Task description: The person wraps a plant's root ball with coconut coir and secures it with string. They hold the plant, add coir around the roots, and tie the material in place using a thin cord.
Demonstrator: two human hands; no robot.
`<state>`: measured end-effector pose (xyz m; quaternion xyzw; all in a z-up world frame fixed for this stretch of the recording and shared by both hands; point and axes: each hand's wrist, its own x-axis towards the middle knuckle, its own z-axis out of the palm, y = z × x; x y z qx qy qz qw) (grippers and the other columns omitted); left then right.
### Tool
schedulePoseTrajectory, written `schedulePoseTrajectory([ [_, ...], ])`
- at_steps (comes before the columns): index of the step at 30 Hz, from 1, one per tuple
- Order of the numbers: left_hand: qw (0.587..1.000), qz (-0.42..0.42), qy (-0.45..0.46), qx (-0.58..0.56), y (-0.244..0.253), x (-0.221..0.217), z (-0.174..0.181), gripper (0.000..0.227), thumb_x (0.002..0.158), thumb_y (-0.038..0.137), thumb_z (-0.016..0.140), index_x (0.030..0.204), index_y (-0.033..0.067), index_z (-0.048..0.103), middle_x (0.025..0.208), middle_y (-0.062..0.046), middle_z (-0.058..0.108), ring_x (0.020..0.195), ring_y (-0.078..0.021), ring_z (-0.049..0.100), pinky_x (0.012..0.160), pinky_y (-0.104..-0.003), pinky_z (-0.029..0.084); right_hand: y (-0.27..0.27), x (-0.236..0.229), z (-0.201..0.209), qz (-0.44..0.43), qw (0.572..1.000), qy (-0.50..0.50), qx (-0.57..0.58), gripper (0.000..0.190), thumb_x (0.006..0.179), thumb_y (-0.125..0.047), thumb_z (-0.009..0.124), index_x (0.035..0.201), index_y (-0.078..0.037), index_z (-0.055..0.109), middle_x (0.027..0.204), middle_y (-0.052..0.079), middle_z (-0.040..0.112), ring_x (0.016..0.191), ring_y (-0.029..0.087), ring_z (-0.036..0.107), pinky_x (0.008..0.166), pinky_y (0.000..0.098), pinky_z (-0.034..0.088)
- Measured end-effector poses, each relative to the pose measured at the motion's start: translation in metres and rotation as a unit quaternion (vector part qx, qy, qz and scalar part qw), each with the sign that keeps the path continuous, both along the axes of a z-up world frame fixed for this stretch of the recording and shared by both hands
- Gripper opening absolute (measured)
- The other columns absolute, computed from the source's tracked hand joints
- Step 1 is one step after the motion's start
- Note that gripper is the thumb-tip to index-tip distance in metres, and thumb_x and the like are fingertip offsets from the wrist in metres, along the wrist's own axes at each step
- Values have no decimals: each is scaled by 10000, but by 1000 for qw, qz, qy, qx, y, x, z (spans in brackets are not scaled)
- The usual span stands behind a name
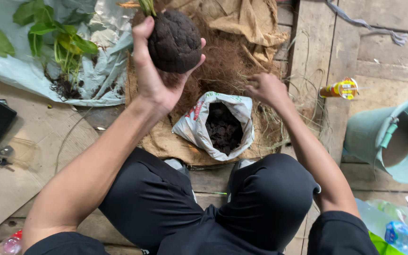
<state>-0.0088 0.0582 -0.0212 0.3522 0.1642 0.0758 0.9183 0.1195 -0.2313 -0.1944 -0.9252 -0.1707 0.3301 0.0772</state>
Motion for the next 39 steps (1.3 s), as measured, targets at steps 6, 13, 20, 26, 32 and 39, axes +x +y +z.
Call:
schedulePoseTrajectory([
  [6,998,54,8,-24,-1,17,-7,650,846,524,644,1315,86,544,1122,-154,700,944,-281,756,761,-416,664,87,31,-42,74,958,-271,53,714,860,-433,754,1456,-138,495,1432,242,517,1078,312,642,614,357,574],
  [13,998,53,15,-23,-3,20,-10,683,845,528,636,1359,100,498,1146,-166,698,952,-281,765,772,-409,678,133,36,-68,-68,997,-32,-30,990,846,-602,762,1536,-37,333,1351,244,592,1189,368,627,949,477,502],
  [20,998,45,31,-14,-15,22,-11,745,836,542,629,1394,70,489,1134,-187,706,922,-270,764,732,-376,681,114,57,-122,-135,971,66,185,756,890,-507,713,1398,28,547,1169,219,688,969,257,749,864,408,613],
  [26,999,35,37,4,-19,25,-7,747,832,557,612,1381,61,506,1148,-201,691,893,-263,763,707,-367,685,94,53,-106,-215,940,88,250,637,850,-463,732,1345,-70,656,1200,188,760,936,256,725,826,426,579],
  [32,998,68,-1,18,-1,24,-3,732,826,541,650,1361,64,505,1175,-201,664,932,-271,752,716,-382,681,95,53,-54,21,988,-144,55,616,863,-407,798,1379,-131,606,1324,209,548,1124,298,552,926,481,476],
  [39,992,117,-33,28,31,2,4,744,866,555,713,1411,108,476,1170,-162,671,997,-294,741,806,-422,682,129,35,-7,364,864,-337,81,484,900,-465,701,1278,-163,676,1286,156,604,1045,230,591,766,356,560],
])
